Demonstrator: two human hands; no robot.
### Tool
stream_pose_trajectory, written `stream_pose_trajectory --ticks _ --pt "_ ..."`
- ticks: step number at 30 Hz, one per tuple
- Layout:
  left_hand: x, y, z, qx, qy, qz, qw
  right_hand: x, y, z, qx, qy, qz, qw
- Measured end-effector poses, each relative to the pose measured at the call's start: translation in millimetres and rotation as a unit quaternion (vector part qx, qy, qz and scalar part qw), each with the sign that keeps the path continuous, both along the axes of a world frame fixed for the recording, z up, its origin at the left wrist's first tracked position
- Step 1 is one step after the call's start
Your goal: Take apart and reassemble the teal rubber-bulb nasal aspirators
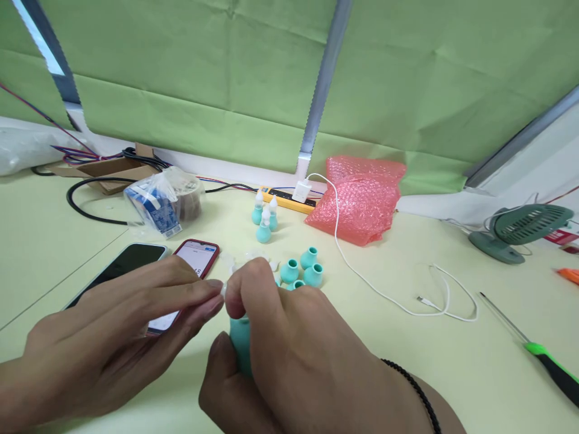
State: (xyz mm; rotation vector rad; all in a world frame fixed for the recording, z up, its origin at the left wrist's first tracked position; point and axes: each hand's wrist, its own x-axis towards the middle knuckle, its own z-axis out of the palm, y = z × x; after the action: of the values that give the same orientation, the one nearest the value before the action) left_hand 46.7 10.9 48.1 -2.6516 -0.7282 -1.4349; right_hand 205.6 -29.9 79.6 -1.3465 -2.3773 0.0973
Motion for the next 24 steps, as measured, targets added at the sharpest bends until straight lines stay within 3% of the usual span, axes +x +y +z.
stream_pose_trajectory --ticks 5,8,11,14,17,20,24 --pt "0.1 0.9 -0.3 -0.022 -0.012 -0.027 0.999 -3.2 0.9 -3.2 0.037 -0.007 0.000 0.999" --pt "1.1 1.7 -0.6 -0.149 -0.046 -0.059 0.986 -1.7 1.1 -1.4 0.023 -0.002 0.007 1.000" --pt "0.9 4.2 2.1 -0.328 -0.085 -0.111 0.934 2.6 0.6 3.4 0.000 0.008 0.012 1.000" --pt "0.7 8.6 8.0 -0.493 -0.084 -0.147 0.853 8.5 1.7 8.5 -0.002 -0.005 0.015 1.000" --pt "1.5 12.0 13.5 -0.569 -0.064 -0.142 0.808 13.3 5.3 11.2 0.003 -0.041 0.020 0.999" --pt "2.0 16.8 13.8 -0.570 -0.031 -0.122 0.812 14.7 6.4 12.4 -0.002 -0.065 0.026 0.998" --pt "-0.5 36.9 0.4 -0.454 -0.005 -0.042 0.890 15.1 -5.1 13.6 0.017 -0.054 -0.036 0.998"
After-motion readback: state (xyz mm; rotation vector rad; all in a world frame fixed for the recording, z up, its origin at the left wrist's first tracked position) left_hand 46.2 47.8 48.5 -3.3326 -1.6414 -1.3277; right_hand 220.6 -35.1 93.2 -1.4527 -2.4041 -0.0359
